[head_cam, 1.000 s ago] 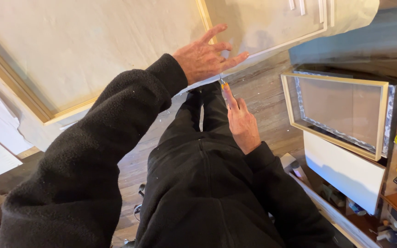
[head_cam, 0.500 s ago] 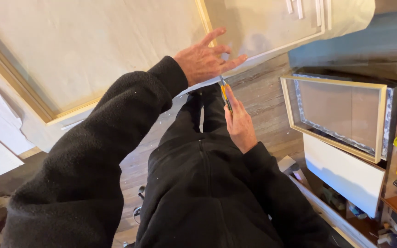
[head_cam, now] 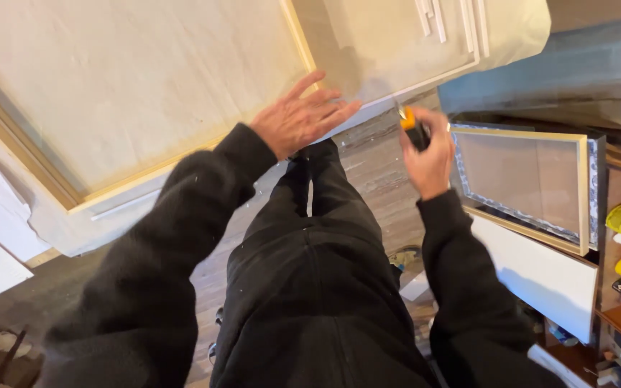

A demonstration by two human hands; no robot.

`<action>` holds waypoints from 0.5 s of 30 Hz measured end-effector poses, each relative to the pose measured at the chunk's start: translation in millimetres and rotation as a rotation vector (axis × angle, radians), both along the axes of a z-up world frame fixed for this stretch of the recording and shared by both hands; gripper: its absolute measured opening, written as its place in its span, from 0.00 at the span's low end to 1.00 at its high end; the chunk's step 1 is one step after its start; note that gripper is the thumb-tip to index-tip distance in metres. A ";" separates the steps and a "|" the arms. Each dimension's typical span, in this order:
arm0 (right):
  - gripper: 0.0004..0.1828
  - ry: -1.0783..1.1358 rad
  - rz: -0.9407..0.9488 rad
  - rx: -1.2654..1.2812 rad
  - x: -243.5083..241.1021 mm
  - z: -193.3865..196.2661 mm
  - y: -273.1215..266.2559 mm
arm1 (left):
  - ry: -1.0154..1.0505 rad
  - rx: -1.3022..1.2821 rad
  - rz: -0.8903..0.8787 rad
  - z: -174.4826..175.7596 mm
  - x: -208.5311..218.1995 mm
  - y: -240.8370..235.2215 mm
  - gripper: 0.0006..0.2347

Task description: Fitting and cutting thin wooden spacers into a picture frame.

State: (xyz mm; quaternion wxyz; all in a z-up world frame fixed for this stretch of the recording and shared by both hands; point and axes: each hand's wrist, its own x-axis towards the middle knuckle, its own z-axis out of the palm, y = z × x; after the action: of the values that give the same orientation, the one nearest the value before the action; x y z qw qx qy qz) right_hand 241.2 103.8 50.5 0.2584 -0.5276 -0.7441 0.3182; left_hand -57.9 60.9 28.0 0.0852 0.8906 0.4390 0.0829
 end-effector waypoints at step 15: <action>0.20 -0.072 0.447 0.184 4.0 -38.4 79.1 | -0.076 0.215 0.627 20.8 18.7 -86.7 0.07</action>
State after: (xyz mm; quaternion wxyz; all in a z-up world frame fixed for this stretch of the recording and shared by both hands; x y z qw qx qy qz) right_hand 245.2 182.8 12.1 0.2020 -0.3351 -0.8769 0.2791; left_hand -39.3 -25.8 48.8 -0.0226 0.7122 0.6770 0.1840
